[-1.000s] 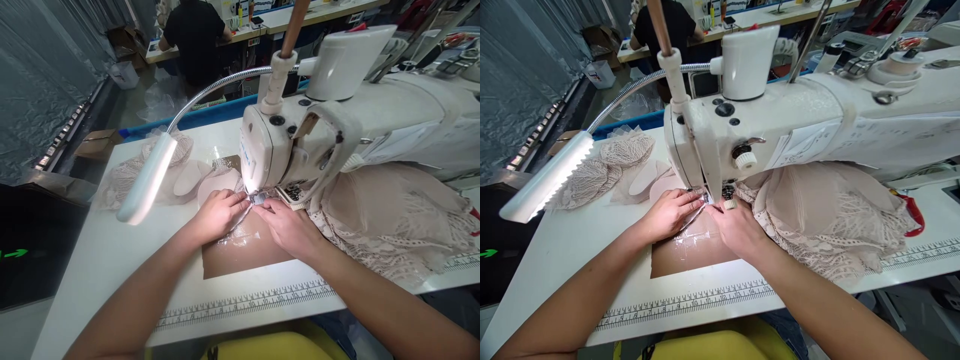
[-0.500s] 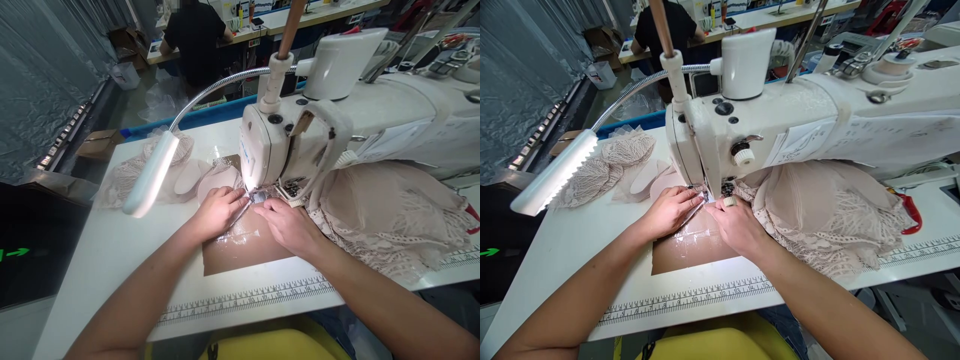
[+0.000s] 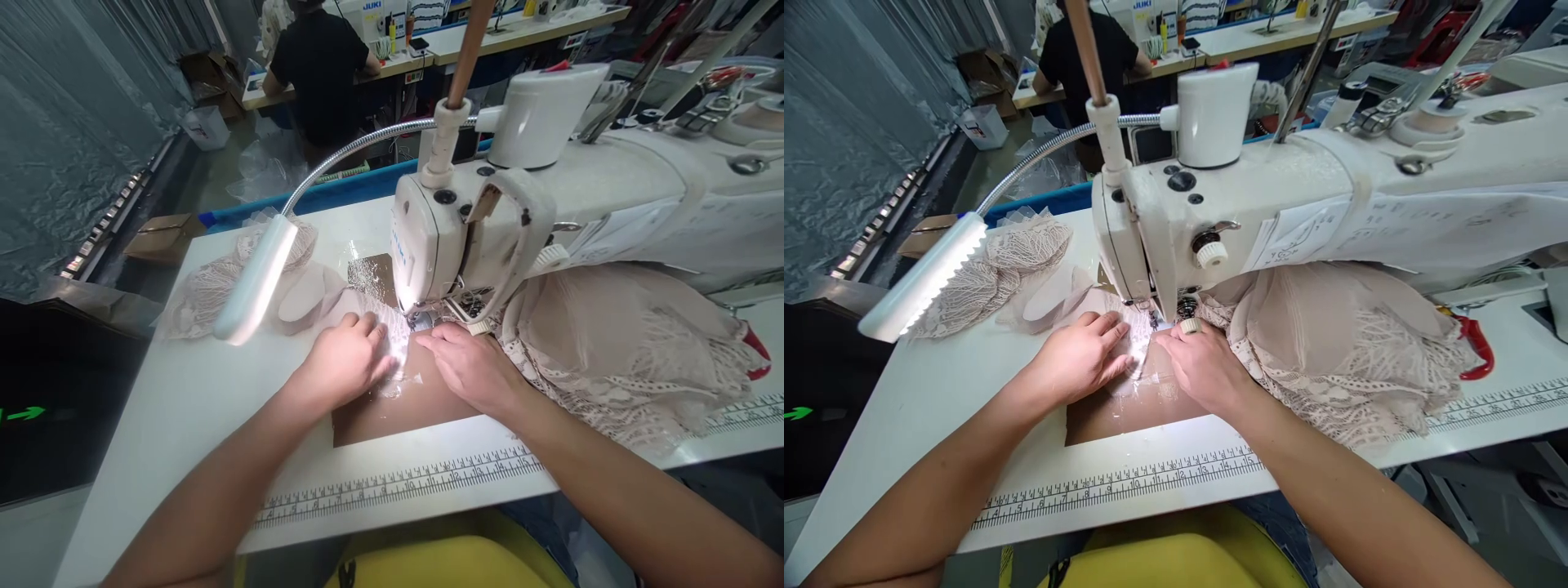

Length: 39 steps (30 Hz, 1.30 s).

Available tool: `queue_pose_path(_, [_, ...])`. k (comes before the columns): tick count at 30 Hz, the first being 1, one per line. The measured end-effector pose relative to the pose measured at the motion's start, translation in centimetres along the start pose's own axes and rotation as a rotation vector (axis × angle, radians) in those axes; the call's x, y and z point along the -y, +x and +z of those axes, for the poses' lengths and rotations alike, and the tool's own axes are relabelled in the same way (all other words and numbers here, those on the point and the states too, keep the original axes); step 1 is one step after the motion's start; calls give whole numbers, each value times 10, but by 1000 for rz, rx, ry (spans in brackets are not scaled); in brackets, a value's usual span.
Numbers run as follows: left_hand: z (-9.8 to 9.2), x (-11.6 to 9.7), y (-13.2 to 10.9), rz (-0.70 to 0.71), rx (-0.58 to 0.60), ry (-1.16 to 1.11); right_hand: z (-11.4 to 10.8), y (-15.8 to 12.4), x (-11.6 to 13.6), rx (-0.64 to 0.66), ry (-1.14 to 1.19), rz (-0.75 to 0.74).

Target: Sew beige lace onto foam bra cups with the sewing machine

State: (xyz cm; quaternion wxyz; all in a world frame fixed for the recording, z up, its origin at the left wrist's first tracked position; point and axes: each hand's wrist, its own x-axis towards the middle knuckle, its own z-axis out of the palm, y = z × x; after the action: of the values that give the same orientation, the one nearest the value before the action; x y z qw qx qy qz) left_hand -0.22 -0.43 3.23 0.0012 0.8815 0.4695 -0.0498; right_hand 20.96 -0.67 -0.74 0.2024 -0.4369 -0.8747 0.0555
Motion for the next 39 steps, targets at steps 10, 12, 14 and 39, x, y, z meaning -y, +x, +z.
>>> queue_pose_path(10, [-4,-5,-6,212,-30,-219,-2,-3,-2,-4,-12,-15])
queue_pose_path(12, [5,-3,-3,272,-93,-269,-1,-5,-2,4,2,-52])
queue_pose_path(14, [12,-2,-1,301,-131,-262,0,-6,-2,19,-2,-89])
queue_pose_path(39, [4,8,-2,171,-25,-455,-3,-6,0,49,97,-20])
